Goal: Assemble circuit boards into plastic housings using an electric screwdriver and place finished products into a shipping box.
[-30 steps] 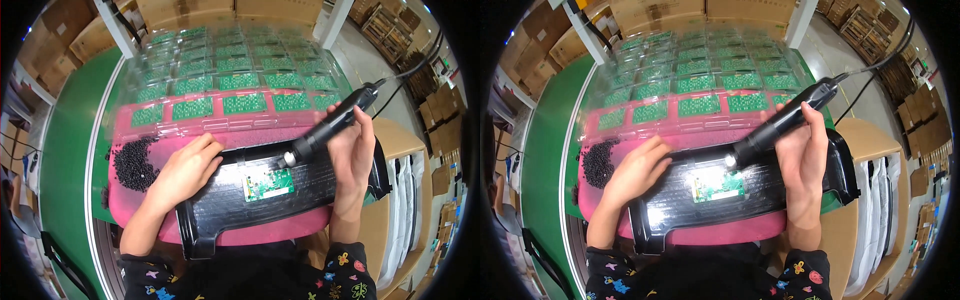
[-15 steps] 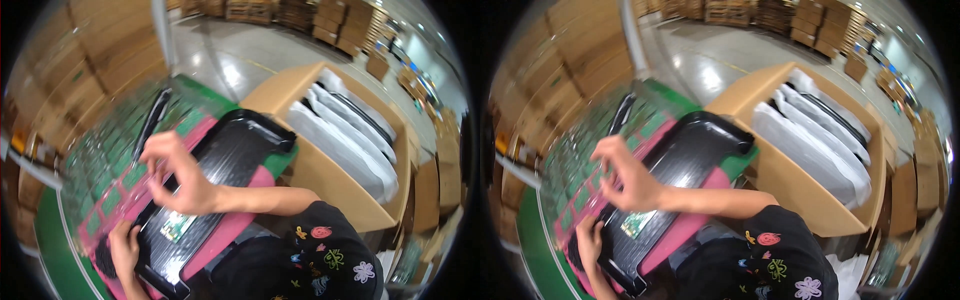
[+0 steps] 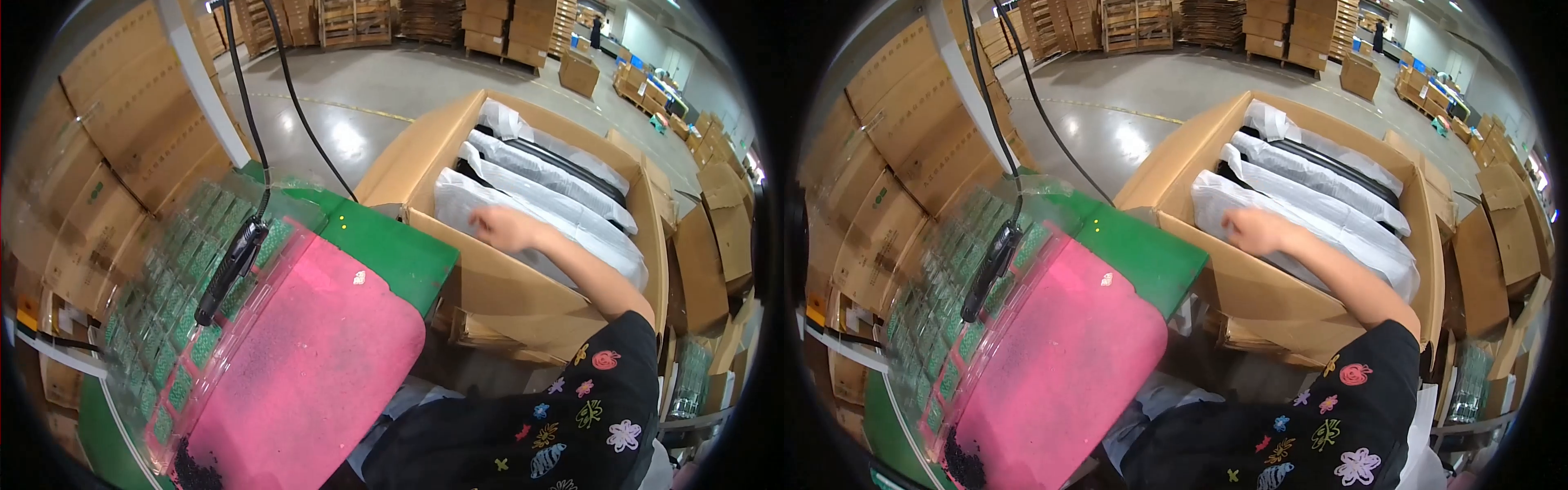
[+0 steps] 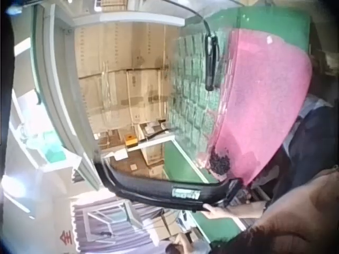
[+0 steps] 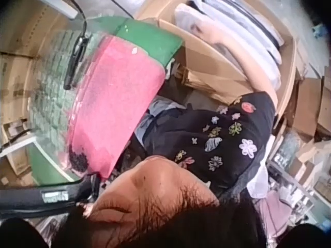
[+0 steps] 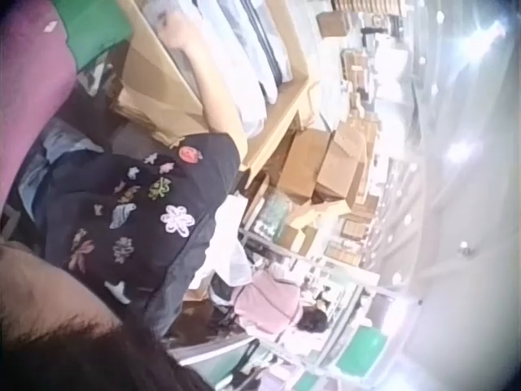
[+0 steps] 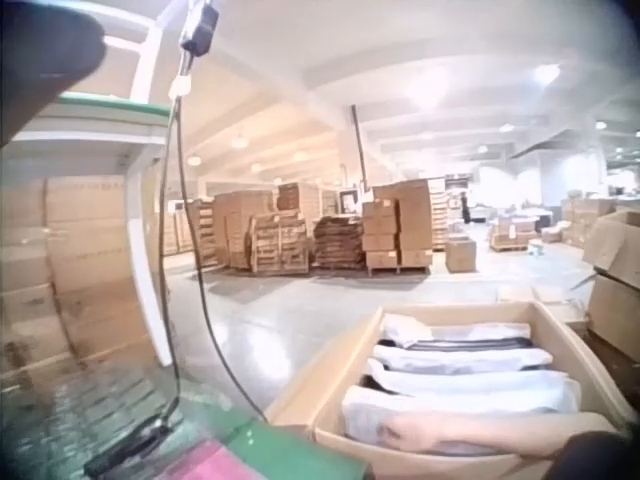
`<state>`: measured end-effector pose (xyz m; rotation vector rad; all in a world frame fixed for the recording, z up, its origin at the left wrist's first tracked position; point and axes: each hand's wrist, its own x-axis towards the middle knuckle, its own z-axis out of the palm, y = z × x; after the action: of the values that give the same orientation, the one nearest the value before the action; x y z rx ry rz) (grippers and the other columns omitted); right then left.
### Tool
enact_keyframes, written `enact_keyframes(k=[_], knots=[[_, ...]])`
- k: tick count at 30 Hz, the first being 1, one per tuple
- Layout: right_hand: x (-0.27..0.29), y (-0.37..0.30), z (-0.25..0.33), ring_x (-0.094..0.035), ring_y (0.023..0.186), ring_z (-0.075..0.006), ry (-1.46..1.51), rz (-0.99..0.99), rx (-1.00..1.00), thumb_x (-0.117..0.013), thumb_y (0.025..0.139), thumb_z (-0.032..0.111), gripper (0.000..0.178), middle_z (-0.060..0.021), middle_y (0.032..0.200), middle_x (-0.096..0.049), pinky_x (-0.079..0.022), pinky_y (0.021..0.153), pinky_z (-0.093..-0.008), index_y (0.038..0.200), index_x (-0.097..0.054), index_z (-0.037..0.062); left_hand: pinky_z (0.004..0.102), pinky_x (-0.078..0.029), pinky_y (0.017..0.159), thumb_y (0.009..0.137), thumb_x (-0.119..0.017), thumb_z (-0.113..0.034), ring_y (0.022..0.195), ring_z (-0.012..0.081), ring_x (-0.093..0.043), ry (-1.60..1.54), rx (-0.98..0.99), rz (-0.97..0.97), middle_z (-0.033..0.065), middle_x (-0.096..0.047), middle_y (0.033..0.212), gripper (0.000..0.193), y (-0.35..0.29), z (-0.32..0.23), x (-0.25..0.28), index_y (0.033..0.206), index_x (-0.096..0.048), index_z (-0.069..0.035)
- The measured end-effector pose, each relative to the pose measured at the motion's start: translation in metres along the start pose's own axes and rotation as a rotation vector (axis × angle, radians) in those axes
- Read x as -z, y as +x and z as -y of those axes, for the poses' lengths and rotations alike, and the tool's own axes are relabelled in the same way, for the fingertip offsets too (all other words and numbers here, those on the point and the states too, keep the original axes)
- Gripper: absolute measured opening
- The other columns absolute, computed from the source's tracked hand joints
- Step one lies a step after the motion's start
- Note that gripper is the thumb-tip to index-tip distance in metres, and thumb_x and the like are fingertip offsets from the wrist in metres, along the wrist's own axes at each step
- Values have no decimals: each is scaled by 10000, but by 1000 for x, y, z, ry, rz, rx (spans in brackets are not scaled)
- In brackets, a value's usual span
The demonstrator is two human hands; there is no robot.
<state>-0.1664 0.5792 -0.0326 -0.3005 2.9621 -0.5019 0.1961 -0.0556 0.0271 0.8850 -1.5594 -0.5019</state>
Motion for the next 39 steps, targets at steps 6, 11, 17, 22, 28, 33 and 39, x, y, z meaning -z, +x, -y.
enact_keyframes(k=[6, 11, 17, 22, 28, 33, 39], knots=[[-61, 26, -26, -671, 884, -367, 102, 70, -122, -584, 872, 160, 268, -201, 956, -688, -518, 746, -472, 1099, -607, 19, 330, -513, 746, 690, -661, -116, 842, 273, -621, -770, 393, -29, 171, -645, 935, 331, 32, 44, 28, 978, -653, 49], [-109, -6, -66, -662, 907, -385, 121, -127, -301, -586, 867, 150, 273, -213, 974, -681, -516, 760, -477, 1104, -605, 15, 399, -488, 828, 838, -623, -169, 871, 267, -617, -1144, 344, 463, 168, -662, 931, 285, 79, 148, 72, 975, -657, 79], [-28, 1, -13, -603, 1089, -407, 153, -152, -450, -551, 880, 125, 304, -230, 1233, -613, -491, 910, -491, 1160, -567, 6, 441, -492, 819, 896, -622, -203, 850, 319, -616, -581, -164, 257, 164, -663, 907, 239, 89, 186, 76, 912, -677, 28], [-1, -3, -85, -615, 989, -430, -324, -529, -256, -527, 892, 143, 212, -244, 1054, -621, -498, 845, -516, 1003, -617, -12, 476, -496, 813, 944, -621, -232, 833, 362, -614, -2, -506, 68, 161, -664, 886, 245, 91, 202, 75, 860, -694, -14], [-11, -13, -115, -643, 813, -420, -201, -301, -154, -610, 881, 239, 240, -239, 821, -659, -502, 723, -504, 890, -626, 0, 346, -408, 1064, 996, -454, -156, 1286, 216, -503, -318, 213, 354, 117, -467, 1458, 479, 52, 41, -19, 1462, -425, -44], [-18, -30, -134, -646, 806, -305, 32, -140, -175, -660, 884, 186, 485, -202, 921, -658, -516, 737, -396, 1304, -497, 5, 307, -473, 855, 874, -564, -8, 997, 161, -585, -439, 37, 855, 52, -620, 1083, 293, 2, -41, -98, 1163, -608, 7], [-30, -37, -138, -397, 1287, -429, -463, -342, -194, -762, 780, 246, 842, -238, 1431, -369, -355, 1059, -517, 1462, -312, 44, 383, -514, 776, 847, -601, -96, 916, 293, -620, -455, -906, 1214, 116, -621, 921, 181, -45, -87, -166, 1013, -614, -26]])
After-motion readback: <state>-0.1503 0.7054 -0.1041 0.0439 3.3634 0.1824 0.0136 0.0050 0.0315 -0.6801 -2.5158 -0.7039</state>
